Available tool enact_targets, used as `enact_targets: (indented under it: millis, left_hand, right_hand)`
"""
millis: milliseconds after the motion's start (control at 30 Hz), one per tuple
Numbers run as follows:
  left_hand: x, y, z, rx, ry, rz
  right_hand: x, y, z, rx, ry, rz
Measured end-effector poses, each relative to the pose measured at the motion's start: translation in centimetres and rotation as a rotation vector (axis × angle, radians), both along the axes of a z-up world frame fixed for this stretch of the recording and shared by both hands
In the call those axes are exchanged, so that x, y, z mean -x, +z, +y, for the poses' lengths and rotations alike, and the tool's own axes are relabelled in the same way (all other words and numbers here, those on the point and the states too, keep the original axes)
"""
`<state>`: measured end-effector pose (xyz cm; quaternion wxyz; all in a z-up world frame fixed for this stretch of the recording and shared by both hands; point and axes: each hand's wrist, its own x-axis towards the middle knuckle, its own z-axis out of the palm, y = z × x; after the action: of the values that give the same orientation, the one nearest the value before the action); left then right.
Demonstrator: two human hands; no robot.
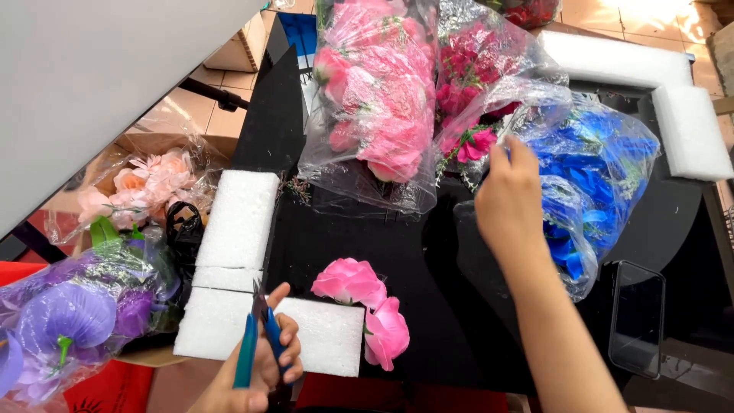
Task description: Trimming the stems of artificial flowers using pliers on a work table
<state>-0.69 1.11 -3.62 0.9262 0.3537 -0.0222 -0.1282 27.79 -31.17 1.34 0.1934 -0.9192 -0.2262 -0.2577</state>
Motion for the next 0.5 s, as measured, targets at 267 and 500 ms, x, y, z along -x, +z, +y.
enact_targets:
  millis: [267, 500]
  left_hand:
    - [0.4, -7.5, 2.5, 0.124, 0.115, 0.548]
    - [-0.1, -3.8, 2.1, 0.110, 0.079, 0.577]
  right_hand:
    - [-14.8, -4.3, -1.4, 0.839, -0.428, 0.397]
    - [-4.3, 0.0, -1.9, 0.433, -0.212, 0.008]
